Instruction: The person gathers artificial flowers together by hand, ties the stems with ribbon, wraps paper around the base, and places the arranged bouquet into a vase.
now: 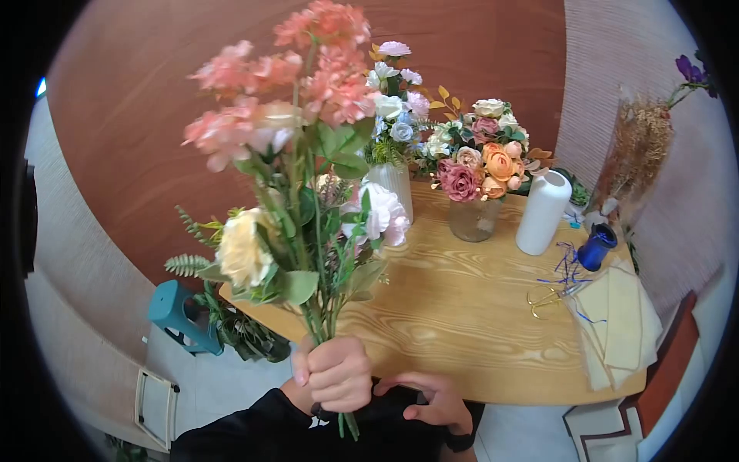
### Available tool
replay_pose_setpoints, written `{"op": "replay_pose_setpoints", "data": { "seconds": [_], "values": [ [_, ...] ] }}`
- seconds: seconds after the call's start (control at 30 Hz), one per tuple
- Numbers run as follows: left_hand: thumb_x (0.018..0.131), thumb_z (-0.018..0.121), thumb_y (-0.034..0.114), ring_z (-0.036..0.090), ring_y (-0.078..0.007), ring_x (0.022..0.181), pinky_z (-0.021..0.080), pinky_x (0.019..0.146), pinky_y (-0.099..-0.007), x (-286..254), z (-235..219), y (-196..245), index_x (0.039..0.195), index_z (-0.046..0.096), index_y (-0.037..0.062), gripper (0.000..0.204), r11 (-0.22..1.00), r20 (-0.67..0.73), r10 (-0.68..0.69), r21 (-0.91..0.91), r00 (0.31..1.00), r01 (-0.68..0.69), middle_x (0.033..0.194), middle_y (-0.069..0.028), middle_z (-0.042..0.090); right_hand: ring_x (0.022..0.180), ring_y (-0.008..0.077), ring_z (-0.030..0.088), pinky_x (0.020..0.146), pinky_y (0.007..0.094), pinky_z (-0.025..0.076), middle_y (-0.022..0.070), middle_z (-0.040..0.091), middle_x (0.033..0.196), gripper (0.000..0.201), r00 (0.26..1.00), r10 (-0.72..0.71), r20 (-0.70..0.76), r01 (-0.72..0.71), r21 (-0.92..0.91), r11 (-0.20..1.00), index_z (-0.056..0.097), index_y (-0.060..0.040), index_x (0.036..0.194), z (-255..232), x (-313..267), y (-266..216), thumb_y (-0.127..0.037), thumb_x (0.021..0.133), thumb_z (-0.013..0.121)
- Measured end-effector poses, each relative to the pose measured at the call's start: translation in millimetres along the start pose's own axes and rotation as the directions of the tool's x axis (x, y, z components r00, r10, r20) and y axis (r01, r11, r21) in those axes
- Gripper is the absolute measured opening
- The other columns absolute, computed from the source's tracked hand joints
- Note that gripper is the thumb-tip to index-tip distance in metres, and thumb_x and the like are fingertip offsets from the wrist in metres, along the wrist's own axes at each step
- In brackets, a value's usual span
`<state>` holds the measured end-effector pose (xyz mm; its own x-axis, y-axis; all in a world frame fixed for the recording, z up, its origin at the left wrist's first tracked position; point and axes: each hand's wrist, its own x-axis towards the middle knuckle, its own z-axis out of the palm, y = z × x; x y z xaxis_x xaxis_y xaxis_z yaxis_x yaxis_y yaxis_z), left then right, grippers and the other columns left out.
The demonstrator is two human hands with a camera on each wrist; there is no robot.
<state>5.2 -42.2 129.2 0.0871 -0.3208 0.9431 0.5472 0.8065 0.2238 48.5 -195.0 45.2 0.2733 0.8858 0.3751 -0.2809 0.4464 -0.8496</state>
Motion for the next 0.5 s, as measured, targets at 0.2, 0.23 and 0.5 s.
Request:
{"op": "replay_pose_setpoints", "data": {
  "seconds": [0.2, 0.23, 0.5],
  "values": [
    [0.069, 0.044, -0.015, 0.023, -0.0179, 0.029, 0.015, 0.033, -0.0320, 11.3, 4.2, -2.8, 0.049, 0.013, 0.0071, 0.042, 0.999, 0.041, -0.038, -0.023, 0.998, 0.039, 0.042, -0.0043, 0.020, 0.102, 0.0263, 0.056, 0.095, 0.0379, 0.040, 0.0183, 0.060, 0.105, 0.059, 0.999, 0.034, 0.015, -0.035, 0.010, 0.999, 0.052, 0.0087, 0.114, -4.6, -1.0, 2.3, -0.028, 0.073, 0.074],
    [0.068, 0.044, -0.015, 0.024, -0.0180, 0.029, 0.015, 0.033, -0.0320, 9.4, 3.4, -3.1, 0.049, 0.013, 0.0068, 0.042, 0.999, 0.037, -0.041, -0.018, 0.998, 0.041, 0.041, -0.0044, 0.021, 0.103, 0.0252, 0.056, 0.095, 0.0371, 0.040, 0.0177, 0.060, 0.105, 0.057, 1.000, 0.024, 0.004, -0.024, 0.014, 1.000, 0.052, 0.0086, 0.113, -4.3, -0.7, 2.2, -0.028, 0.074, 0.074],
    [0.086, 0.058, 0.024, 0.061, -0.0216, 0.066, 0.052, 0.067, -0.0353, -62.5, 8.6, 21.0, 0.085, 0.062, 0.0037, 0.021, 0.869, -0.777, 0.492, 0.466, -0.394, 0.167, 0.078, -0.0104, 0.063, 0.100, 0.0170, 0.055, 0.090, 0.0298, 0.041, 0.0129, 0.060, 0.105, 0.042, 0.951, -0.050, -0.305, 0.007, -0.140, 0.990, 0.049, 0.0068, 0.116, -12.2, 2.0, 29.8, -0.019, 0.086, 0.063]
  ]
}}
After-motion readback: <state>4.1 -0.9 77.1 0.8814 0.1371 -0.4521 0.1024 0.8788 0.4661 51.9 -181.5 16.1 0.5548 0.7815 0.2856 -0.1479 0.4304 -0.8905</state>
